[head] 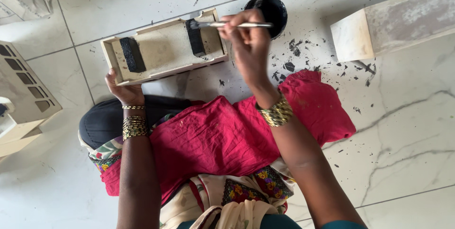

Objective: The person sits on the floor and paints black paint onto foam blocks fitted inside small wooden model houses, using a brush and a paint can. They hold each model steady with one hand while brushing the foam pieces, turning the model to reach different sides, and move finished models aside to reach others.

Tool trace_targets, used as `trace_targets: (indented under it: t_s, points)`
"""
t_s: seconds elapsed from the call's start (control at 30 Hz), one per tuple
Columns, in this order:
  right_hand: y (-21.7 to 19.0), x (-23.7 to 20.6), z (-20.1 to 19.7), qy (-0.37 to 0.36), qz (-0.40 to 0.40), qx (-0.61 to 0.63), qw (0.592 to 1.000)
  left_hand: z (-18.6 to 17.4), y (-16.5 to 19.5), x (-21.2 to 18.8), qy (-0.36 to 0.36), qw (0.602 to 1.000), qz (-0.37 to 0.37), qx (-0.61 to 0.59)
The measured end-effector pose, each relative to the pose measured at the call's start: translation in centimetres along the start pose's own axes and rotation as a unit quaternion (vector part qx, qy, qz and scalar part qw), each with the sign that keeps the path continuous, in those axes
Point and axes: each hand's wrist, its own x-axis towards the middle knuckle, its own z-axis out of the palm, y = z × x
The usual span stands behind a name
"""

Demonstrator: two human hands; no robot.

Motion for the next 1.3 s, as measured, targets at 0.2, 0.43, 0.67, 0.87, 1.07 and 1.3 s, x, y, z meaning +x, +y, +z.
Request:
trace_targets:
  t_s: [0.2, 0.43, 0.67, 0.87, 1.07, 1.3]
  points:
    - [0.0, -1.4, -0.8, -0.023, 0.040, -0.001, 0.999, -0.4, -0.2, 0.4, -0.006, 1.000, 0.005, -0.025]
    - [-0.5, -1.7, -0.8, -0.023, 0.016, -0.051, 0.998, -0.8, -0.2, 0.6, -0.010, 1.000, 0.002, -0.011]
    - [-1.9, -1.9, -1.2, -0.033, 0.053, 0.015, 0.998, -0.3, -0.2, 0.4, 0.008, 1.000, 0.010, -0.020]
    - [-2.1, -1.6, -0.9, -0.046, 0.082, -0.112, 0.989, -0.4, -0.3, 0.6, 0.007, 1.000, 0.007, -0.019]
    - [-1.7, -1.8, -1.6, -0.019, 0.029, -0.013, 0.999, -0.5, -0.3, 0.4, 0.017, 1.000, 0.013, 0.000]
    - [-2.4, -0.9, -0.9, -0.037, 0.035, 0.025, 0.998, -0.5, -0.4, 0.5, 0.024, 1.000, 0.015, 0.000]
